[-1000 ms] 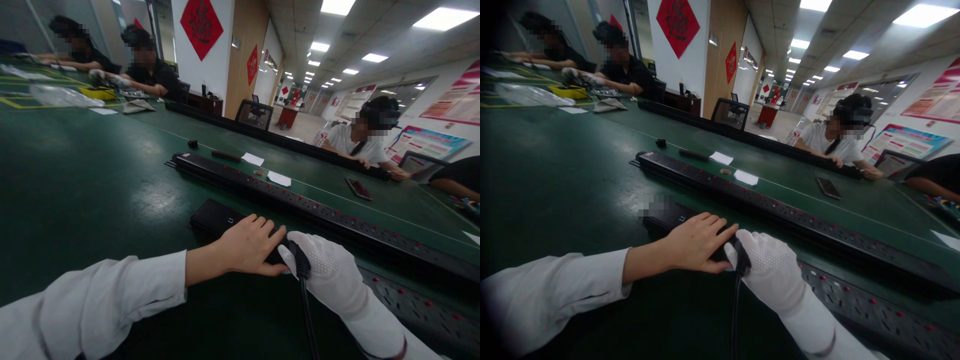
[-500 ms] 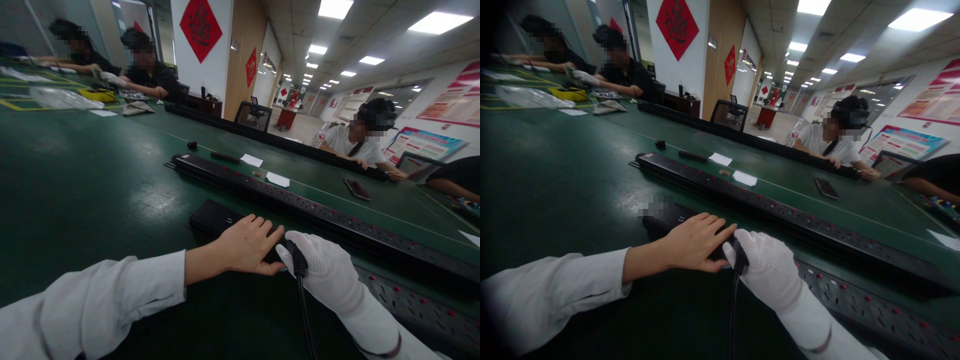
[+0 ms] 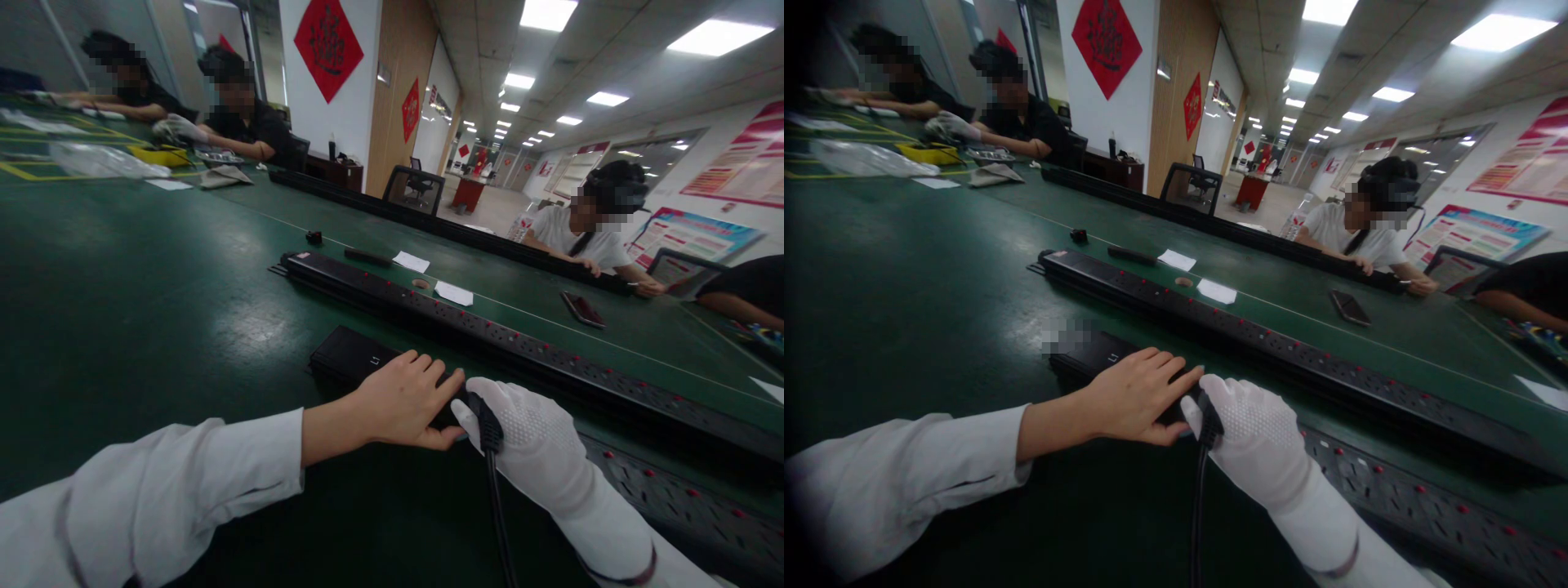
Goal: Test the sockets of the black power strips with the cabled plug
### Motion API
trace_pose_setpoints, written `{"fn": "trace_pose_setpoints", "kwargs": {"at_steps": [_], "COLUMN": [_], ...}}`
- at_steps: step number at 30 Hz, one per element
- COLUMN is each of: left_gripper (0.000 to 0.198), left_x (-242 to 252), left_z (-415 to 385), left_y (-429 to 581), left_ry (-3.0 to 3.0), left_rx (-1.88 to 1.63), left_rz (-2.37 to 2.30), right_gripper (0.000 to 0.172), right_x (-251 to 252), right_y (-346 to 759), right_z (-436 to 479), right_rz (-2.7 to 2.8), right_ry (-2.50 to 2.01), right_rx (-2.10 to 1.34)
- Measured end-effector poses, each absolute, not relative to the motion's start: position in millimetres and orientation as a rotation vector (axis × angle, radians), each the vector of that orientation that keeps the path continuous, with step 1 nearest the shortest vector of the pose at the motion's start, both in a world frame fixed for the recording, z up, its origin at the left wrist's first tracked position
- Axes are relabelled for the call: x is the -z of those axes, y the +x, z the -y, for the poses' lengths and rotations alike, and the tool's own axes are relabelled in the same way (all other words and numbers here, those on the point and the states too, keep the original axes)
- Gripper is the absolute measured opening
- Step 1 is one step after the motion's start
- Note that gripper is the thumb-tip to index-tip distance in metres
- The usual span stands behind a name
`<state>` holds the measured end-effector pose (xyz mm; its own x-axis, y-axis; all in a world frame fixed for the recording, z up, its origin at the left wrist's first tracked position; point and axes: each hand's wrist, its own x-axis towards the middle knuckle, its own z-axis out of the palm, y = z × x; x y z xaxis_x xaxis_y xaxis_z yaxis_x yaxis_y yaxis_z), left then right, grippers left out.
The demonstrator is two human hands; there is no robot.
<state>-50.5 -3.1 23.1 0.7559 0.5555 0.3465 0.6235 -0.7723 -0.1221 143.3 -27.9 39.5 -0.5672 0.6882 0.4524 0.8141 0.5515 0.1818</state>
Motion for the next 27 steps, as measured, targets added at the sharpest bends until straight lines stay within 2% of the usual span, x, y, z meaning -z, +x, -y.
{"fn": "trace_pose_setpoints", "kwargs": {"at_steps": [16, 27], "left_gripper": [0.073, 0.066], "left_x": [-22.5, -22.6], "left_z": [3.5, 2.9], "left_y": [-50.6, -49.7], "left_ry": [-2.727, -2.73], "left_rx": [0.443, 0.432], "left_rz": [0.957, 0.971], "right_gripper": [0.024, 0.025], "right_x": [-40.9, -40.3], "right_y": [142.5, 143.7], "right_z": [27.6, 26.1], "right_rz": [2.475, 2.467], "right_ry": [-1.252, -1.233], "right_rx": [0.456, 0.543]}}
